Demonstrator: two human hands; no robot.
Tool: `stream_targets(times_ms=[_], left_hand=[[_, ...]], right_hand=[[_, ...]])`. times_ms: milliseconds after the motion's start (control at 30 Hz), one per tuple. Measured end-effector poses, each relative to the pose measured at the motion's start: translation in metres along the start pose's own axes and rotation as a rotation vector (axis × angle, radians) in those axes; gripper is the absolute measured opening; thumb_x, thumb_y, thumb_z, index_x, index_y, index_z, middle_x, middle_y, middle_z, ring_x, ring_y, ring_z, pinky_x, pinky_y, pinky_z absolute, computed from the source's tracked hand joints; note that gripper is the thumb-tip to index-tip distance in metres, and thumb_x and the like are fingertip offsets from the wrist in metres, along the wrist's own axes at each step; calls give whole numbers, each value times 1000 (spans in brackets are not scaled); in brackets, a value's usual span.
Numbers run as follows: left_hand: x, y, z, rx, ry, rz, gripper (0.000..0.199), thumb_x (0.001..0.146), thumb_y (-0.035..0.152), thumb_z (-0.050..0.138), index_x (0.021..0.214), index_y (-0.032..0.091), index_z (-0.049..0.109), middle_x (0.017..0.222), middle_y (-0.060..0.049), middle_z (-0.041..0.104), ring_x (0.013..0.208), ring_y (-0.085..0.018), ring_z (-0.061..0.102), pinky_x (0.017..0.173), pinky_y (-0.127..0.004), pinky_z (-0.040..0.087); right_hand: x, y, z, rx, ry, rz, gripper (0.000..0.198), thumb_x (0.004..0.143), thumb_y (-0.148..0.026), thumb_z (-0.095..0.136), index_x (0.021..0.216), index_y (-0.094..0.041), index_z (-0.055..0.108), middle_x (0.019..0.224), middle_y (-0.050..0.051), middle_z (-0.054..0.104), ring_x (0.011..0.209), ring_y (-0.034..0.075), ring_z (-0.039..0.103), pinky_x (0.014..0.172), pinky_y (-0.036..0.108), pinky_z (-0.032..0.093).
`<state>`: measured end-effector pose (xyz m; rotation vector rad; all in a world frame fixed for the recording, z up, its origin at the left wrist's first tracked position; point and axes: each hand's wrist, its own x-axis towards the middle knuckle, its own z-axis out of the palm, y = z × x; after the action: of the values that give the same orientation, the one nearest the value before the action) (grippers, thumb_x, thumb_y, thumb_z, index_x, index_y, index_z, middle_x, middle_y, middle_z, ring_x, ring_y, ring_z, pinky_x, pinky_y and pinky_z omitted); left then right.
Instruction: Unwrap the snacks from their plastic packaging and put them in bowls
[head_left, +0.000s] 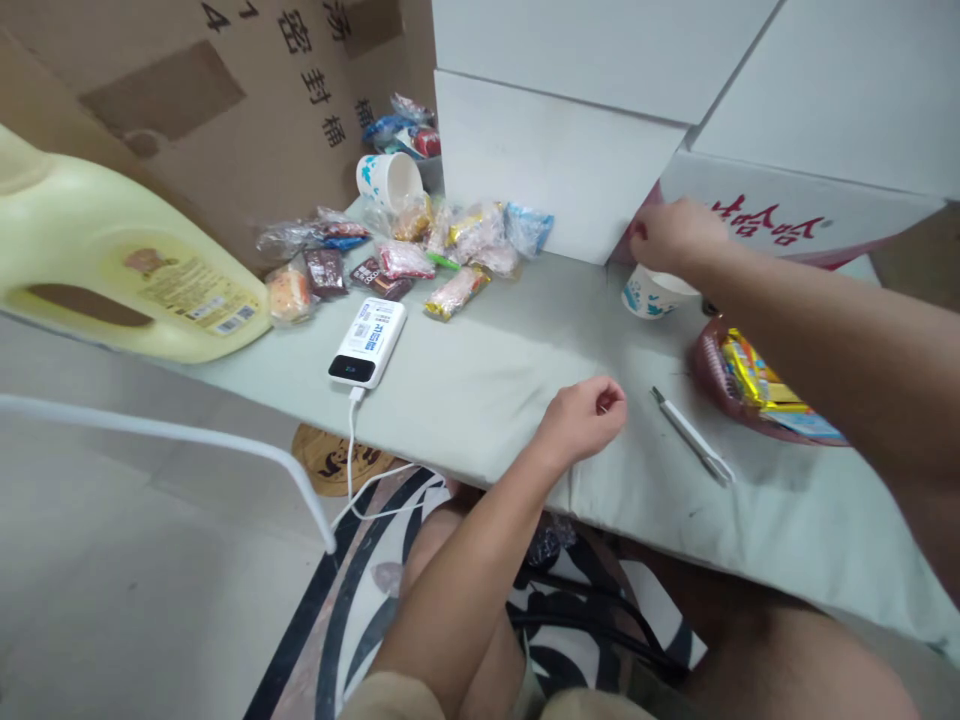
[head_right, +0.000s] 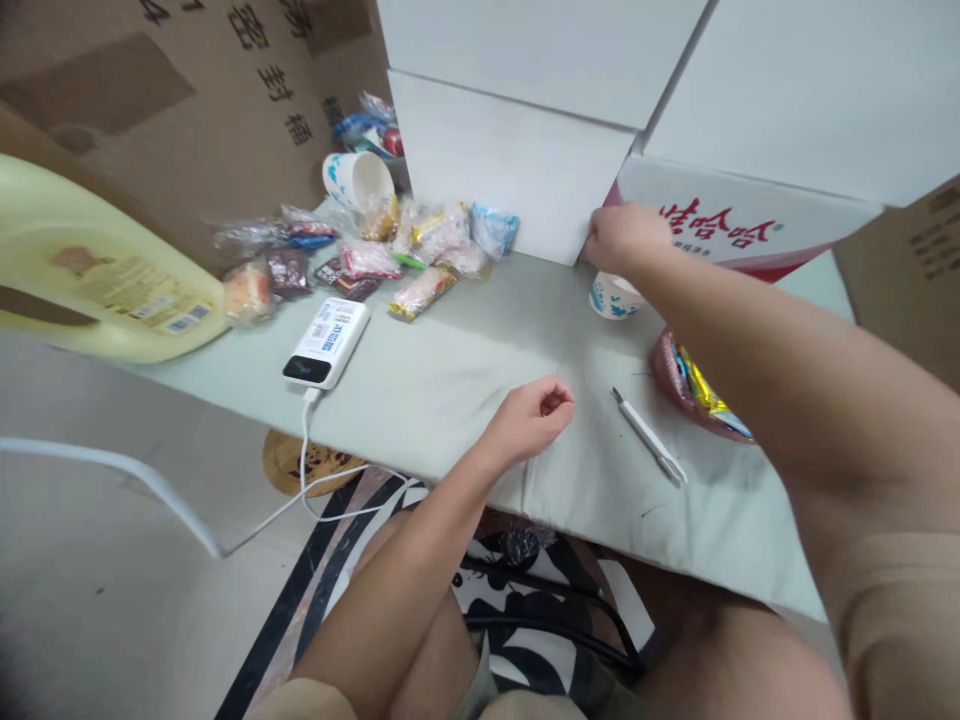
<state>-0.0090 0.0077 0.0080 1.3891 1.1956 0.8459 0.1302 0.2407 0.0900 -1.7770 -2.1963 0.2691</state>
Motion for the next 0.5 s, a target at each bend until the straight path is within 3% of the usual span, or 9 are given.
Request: stream_targets(times_ms=[100,200,367,500], left_hand=[[0,2,2,-6,-4,-1,7,82,25,55,81,21,62,76,1,66,69,-13,56,68,-26,45],[0,5,0,-3,-10,-4,8,83,23,55,83,21,62,79,-2,68,71,-14,58,71,-28,48],[-1,8,-11,44,-4,7,7,83,21,55,84,20,62,83,-4,69,73,-16,59,74,-31,48],[-2,8,-20,36,17,-20,8,82,22,55,84,22,63,85,-4,69,75,-17,59,75,-31,48]], right_hand=[[0,-42,20,-149,-107,-19,40,81,-8,62,120,-16,65,111,14,65,109,32,61,91,47,47],[10,-77,53,-108,-218,-59,67,73,-6,67,136,-26,57,121,12,63,105,30,62,89,44,51],[34,-97,96,79,-236,-58,66,71,-8,65,135,-22,59,126,13,59,107,29,62,95,45,51],[41,-87,106,208,-141,7,60,79,-10,55,138,-16,55,114,11,62,95,23,62,85,40,53]])
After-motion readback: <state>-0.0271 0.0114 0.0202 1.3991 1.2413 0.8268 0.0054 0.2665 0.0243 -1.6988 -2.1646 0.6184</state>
